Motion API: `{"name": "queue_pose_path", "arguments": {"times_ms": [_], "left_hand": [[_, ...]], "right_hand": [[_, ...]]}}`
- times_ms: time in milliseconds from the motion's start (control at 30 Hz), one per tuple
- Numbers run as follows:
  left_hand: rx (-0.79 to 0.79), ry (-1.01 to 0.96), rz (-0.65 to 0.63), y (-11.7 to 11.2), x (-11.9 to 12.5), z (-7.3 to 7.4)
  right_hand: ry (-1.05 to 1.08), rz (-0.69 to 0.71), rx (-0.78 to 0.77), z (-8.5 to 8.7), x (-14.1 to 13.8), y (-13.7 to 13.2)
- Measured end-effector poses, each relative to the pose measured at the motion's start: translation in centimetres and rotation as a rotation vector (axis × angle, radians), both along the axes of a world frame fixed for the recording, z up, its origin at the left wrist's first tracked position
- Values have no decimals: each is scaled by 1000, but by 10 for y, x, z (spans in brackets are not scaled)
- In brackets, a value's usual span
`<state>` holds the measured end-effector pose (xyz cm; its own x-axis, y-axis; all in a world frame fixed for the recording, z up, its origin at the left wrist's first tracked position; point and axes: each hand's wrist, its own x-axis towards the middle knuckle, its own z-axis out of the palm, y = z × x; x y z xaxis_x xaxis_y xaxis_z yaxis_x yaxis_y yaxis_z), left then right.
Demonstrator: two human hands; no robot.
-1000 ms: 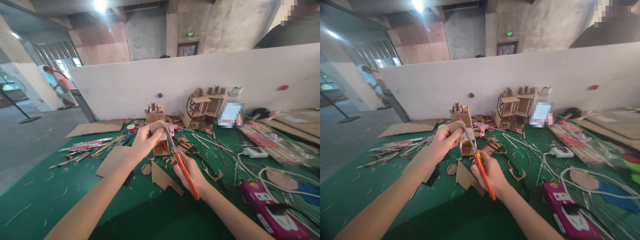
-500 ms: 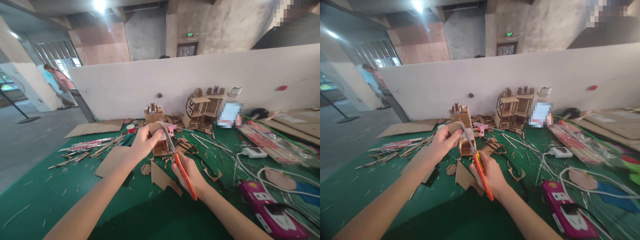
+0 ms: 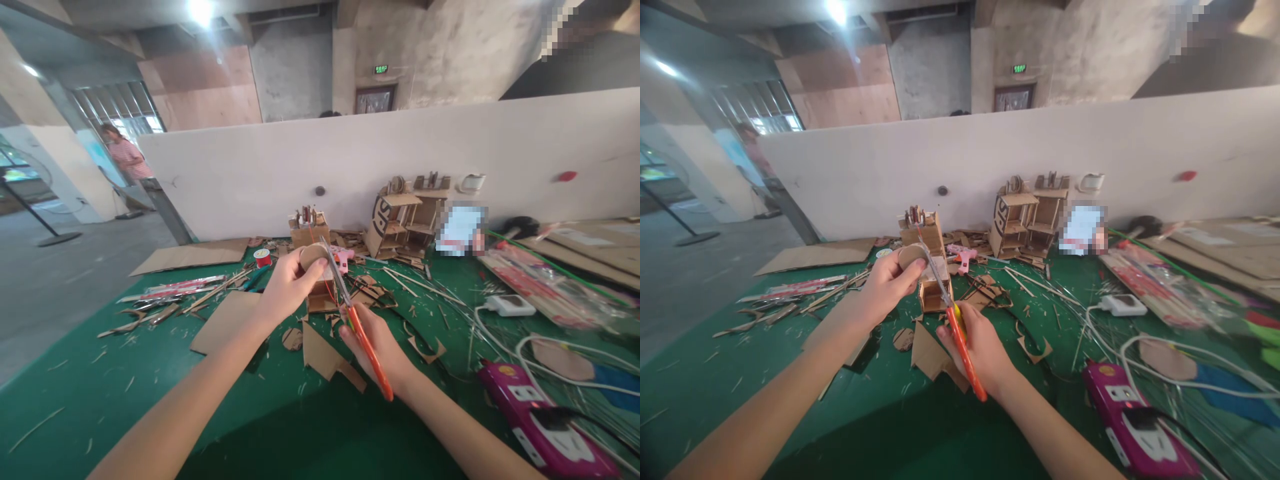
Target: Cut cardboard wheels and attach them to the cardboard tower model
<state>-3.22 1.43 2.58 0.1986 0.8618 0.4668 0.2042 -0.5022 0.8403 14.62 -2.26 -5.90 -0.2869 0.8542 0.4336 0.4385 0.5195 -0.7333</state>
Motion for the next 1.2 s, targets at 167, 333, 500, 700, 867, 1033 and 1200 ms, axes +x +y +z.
{"name": "queue_pose_path", "arguments": {"times_ms": [167,333,500,700,867,1033,1200], "left_hand": [[15,15,19,1,0,0],[36,29,16,1,0,-1],[31,65,-3,-3,-2,2],[16,98,-33,-5,-3,7],[-10,49,-106,-4,-2,5],[-49,4,-119,-2,-2,3],[-61,-45,-77,0,-3,1]], "right_hand": [[-14,-43,-52,4,-2,1],[-12,-70,-10,4,-4,2],[6,-50,21,4,-5,3],[9,-53,54,0,-4,7],[19,-80,58,-4,-5,7],[-8,-107,71,-5,-4,6],[-78,-194,157,-6,-1,6]]}}
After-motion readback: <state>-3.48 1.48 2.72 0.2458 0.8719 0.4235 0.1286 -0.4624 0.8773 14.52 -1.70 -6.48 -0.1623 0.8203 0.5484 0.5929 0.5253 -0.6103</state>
